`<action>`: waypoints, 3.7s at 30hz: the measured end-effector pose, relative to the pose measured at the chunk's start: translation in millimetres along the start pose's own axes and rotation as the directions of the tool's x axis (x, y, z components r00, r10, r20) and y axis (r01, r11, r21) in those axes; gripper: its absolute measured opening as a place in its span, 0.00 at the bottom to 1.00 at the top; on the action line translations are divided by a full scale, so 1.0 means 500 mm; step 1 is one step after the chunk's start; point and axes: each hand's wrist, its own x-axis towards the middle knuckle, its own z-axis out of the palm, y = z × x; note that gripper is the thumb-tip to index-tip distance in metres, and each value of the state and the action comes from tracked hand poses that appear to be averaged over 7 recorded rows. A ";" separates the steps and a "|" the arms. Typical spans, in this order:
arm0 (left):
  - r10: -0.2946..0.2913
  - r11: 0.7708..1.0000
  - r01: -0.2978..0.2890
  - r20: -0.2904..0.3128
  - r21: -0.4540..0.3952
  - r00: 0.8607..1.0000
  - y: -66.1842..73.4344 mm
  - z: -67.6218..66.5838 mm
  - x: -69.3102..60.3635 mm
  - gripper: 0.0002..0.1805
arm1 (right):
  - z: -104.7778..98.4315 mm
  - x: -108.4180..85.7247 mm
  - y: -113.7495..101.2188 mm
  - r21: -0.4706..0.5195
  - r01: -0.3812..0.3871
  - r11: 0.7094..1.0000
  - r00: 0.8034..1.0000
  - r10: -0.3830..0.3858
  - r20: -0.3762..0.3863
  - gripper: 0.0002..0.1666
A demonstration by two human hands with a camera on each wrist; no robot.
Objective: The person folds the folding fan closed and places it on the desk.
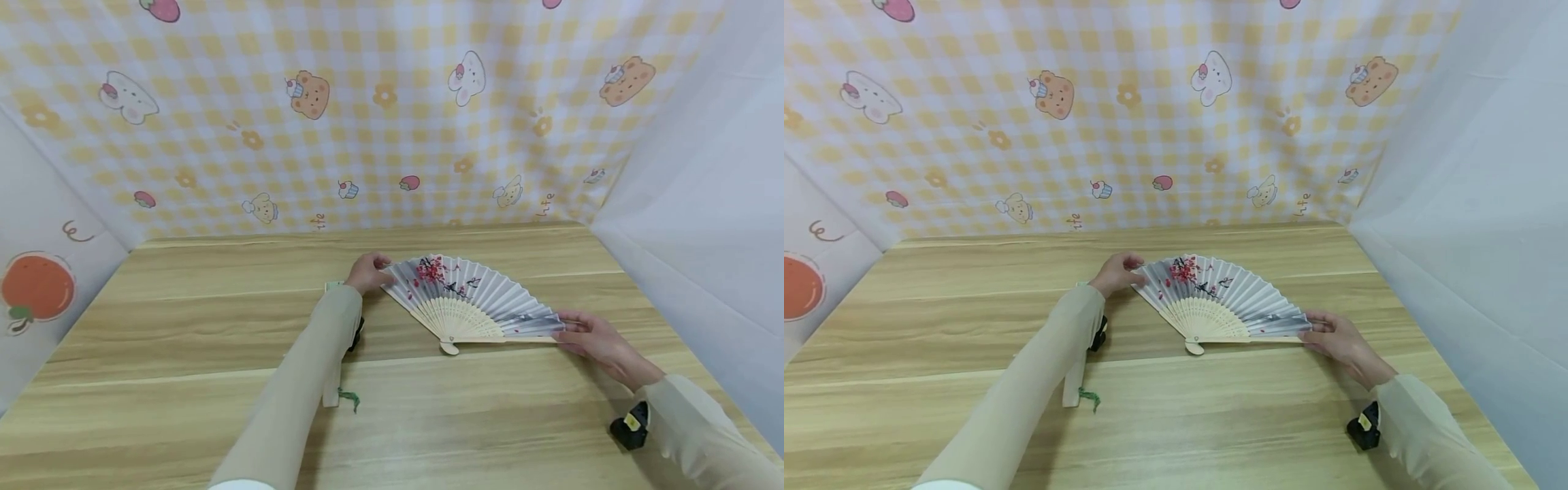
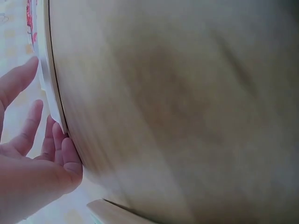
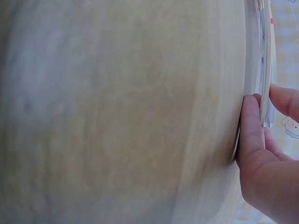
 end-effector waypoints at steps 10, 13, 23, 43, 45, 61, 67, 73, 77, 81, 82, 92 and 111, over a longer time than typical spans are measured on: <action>-0.041 0.999 0.041 0.044 0.004 0.998 -0.004 0.001 0.004 0.23 | 0.001 -0.001 0.001 0.017 -0.012 1.000 1.000 0.013 -0.009 0.39; -0.045 0.999 0.043 0.043 0.027 0.998 -0.002 0.001 0.002 0.23 | -0.001 0.001 -0.001 0.022 -0.010 1.000 1.000 0.010 -0.005 0.39; -0.042 0.997 0.041 0.018 0.072 0.999 0.000 0.004 0.001 0.23 | -0.001 0.001 0.000 0.032 -0.008 0.999 1.000 0.008 0.009 0.39; -0.043 0.988 0.038 0.028 0.150 0.999 0.002 0.006 0.006 0.22 | 0.000 0.001 0.003 0.070 -0.001 0.998 1.000 0.001 0.006 0.38; -0.040 0.988 0.034 0.034 0.150 0.999 0.001 0.005 0.007 0.22 | -0.001 0.001 0.003 0.075 0.000 0.997 1.000 -0.001 0.007 0.38; -0.052 0.995 0.047 0.054 0.090 0.997 0.002 0.002 0.003 0.22 | -0.002 0.000 0.001 0.070 0.012 0.997 1.000 -0.013 0.008 0.38; -0.069 0.997 0.067 0.061 0.037 0.996 0.004 0.002 -0.005 0.24 | -0.002 -0.001 0.003 0.052 0.006 0.999 1.000 -0.006 0.007 0.38; -0.085 0.996 0.085 0.036 -0.006 0.996 0.003 0.005 -0.003 0.22 | -0.001 -0.003 0.005 0.053 0.003 0.999 1.000 -0.003 0.003 0.38; -0.093 0.995 0.094 0.032 -0.036 0.995 0.002 0.006 -0.002 0.22 | -0.001 -0.005 0.003 0.066 0.007 0.998 1.000 -0.007 0.002 0.38; -0.094 0.994 0.097 0.062 -0.047 0.994 0.003 0.002 -0.003 0.21 | -0.001 -0.004 0.003 0.068 0.019 0.998 1.000 -0.019 0.012 0.37; -0.092 0.994 0.095 0.072 -0.045 0.993 0.004 0.000 -0.003 0.21 | -0.001 -0.004 0.002 0.066 0.019 0.998 1.000 -0.020 0.013 0.37; -0.055 0.990 0.073 0.139 -0.122 0.989 0.015 -0.015 -0.010 0.22 | 0.000 -0.007 0.001 0.166 -0.002 0.986 0.999 -0.004 0.034 0.42; -0.060 0.991 0.079 0.175 -0.104 0.983 0.009 -0.026 -0.022 0.23 | 0.001 -0.017 -0.003 0.223 0.022 0.975 0.999 -0.030 0.033 0.43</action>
